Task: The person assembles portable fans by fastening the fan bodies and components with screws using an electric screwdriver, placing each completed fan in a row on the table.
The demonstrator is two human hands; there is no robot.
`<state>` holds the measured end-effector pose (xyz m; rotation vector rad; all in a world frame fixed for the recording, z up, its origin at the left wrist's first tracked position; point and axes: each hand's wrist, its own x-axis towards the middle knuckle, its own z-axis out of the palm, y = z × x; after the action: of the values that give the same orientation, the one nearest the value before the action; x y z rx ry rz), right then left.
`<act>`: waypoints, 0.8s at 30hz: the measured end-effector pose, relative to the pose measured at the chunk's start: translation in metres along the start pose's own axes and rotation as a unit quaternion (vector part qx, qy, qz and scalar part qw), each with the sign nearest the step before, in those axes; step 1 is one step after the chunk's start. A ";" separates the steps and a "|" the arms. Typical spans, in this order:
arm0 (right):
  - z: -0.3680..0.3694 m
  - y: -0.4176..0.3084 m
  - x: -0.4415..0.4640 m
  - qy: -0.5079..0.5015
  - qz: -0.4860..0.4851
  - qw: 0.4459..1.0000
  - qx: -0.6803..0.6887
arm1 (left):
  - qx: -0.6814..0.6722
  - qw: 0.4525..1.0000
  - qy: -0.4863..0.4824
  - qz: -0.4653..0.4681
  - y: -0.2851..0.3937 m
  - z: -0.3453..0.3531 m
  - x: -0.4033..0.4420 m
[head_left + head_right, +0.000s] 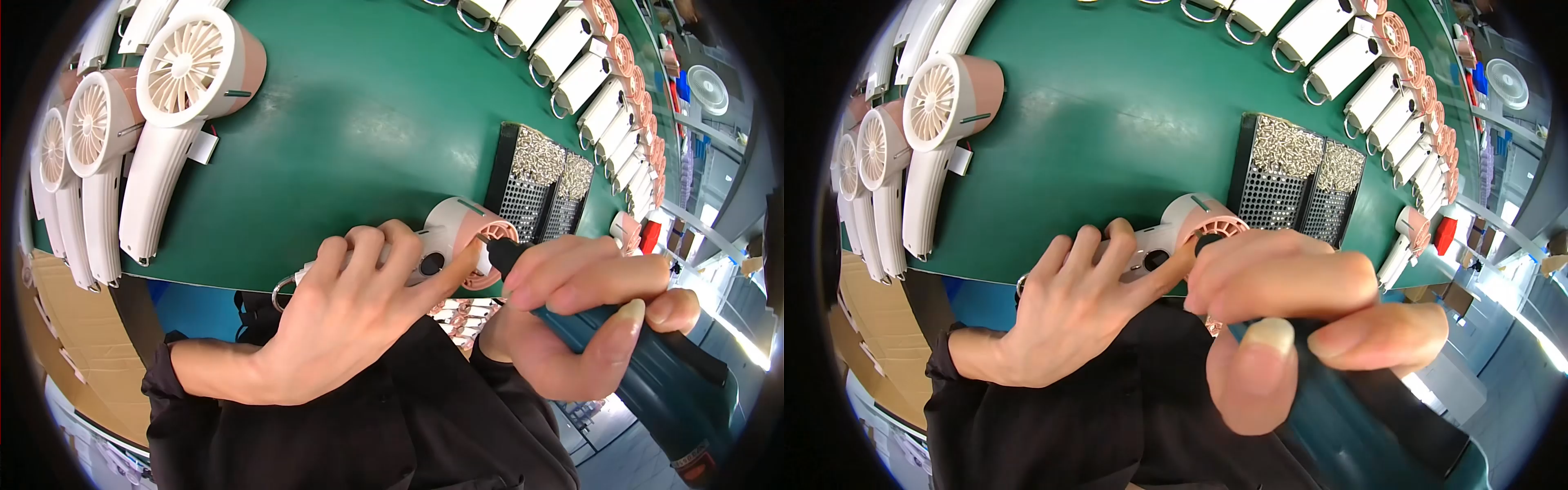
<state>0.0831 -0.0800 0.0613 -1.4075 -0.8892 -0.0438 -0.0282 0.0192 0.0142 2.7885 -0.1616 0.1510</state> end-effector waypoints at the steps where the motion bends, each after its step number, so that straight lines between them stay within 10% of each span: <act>1: -0.001 0.001 0.000 0.002 0.002 1.000 0.006 | -0.006 1.000 -0.001 -0.001 0.000 -0.001 0.000; 16: -0.016 -0.011 -0.001 -0.052 -0.022 0.996 0.064 | 0.002 1.000 -0.018 0.008 0.000 -0.007 0.001; 24: -0.085 -0.013 -0.006 0.236 -0.070 0.969 -0.021 | -0.041 0.998 -0.029 -0.027 -0.011 -0.010 0.012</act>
<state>0.1155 -0.1587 0.0772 -1.2929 -0.5889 -0.4884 -0.0157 0.0319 0.0215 2.7142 -0.1047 0.0490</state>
